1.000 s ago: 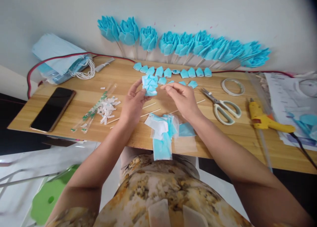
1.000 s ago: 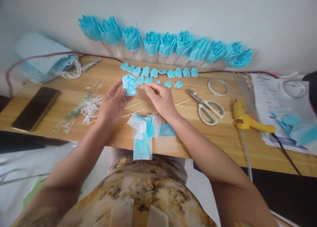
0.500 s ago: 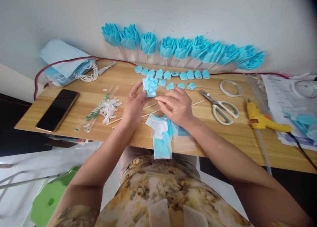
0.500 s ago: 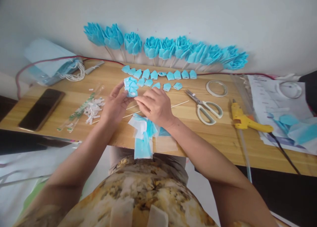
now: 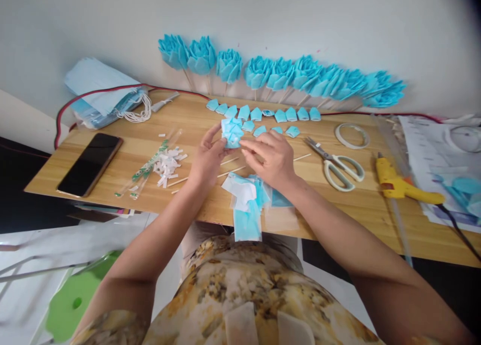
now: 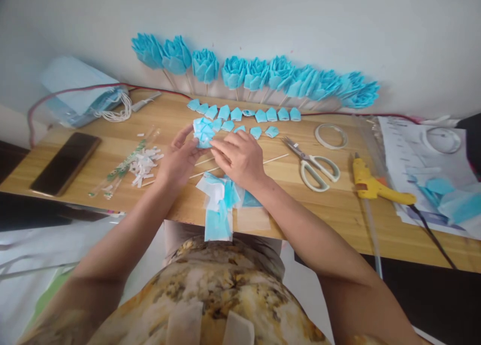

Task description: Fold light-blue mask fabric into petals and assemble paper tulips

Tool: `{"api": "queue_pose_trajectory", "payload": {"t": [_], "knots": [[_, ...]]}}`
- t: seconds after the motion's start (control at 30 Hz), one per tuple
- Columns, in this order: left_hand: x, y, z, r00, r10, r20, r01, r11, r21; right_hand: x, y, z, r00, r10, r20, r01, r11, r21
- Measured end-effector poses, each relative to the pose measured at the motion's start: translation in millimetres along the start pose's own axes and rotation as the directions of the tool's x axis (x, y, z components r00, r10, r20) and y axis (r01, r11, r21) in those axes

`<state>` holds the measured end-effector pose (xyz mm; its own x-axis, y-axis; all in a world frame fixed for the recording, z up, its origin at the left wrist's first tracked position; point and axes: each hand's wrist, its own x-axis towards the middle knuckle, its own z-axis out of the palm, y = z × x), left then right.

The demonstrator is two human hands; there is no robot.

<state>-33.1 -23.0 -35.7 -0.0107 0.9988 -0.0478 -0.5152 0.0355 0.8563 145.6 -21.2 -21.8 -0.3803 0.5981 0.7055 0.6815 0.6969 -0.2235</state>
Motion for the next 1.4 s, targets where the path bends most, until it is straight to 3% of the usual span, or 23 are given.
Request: {"api": "queue_pose_trajectory", "payload": {"t": [0.17, 0.37, 0.53, 0.73, 1.03, 1.23, 1.4], "knots": [[1.4, 6.7, 3.5, 1.000, 0.027, 0.006, -0.027, 0.998, 0.062, 3.9, -4.5, -9.0, 0.995, 0.035, -0.094, -0.033, 0.999, 0.022], [19.6, 33.8, 33.5, 0.994, 0.093, 0.065, -0.101, 0.985, 0.141, 9.7, -2.7, -29.5, 0.969, 0.041, -0.245, -0.047, 0.999, -0.017], [30.4, 19.2, 42.5, 0.998, 0.057, 0.032, -0.060, 0.993, 0.103, 11.4, 11.9, -32.2, 0.979, 0.070, -0.193, -0.089, 0.992, -0.092], [19.1, 7.2, 37.1, 0.999, 0.014, 0.032, -0.017, 0.997, 0.076, 11.2, 17.3, -24.8, 0.985, 0.003, -0.170, -0.022, 0.994, -0.111], [16.7, 7.0, 39.3, 0.999, 0.003, 0.046, -0.007, 0.997, 0.079, 8.8, 15.8, -15.4, 0.984, 0.044, -0.170, -0.029, 0.995, 0.092], [16.5, 4.2, 39.2, 0.999, 0.004, 0.046, -0.007, 0.998, 0.070, 7.7, 17.3, -10.5, 0.985, 0.038, -0.169, -0.021, 0.994, 0.103], [16.1, 5.6, 40.1, 0.998, -0.016, 0.064, 0.011, 0.997, 0.075, 7.1, 16.8, -8.2, 0.972, 0.200, -0.122, -0.172, 0.963, 0.209]]}}
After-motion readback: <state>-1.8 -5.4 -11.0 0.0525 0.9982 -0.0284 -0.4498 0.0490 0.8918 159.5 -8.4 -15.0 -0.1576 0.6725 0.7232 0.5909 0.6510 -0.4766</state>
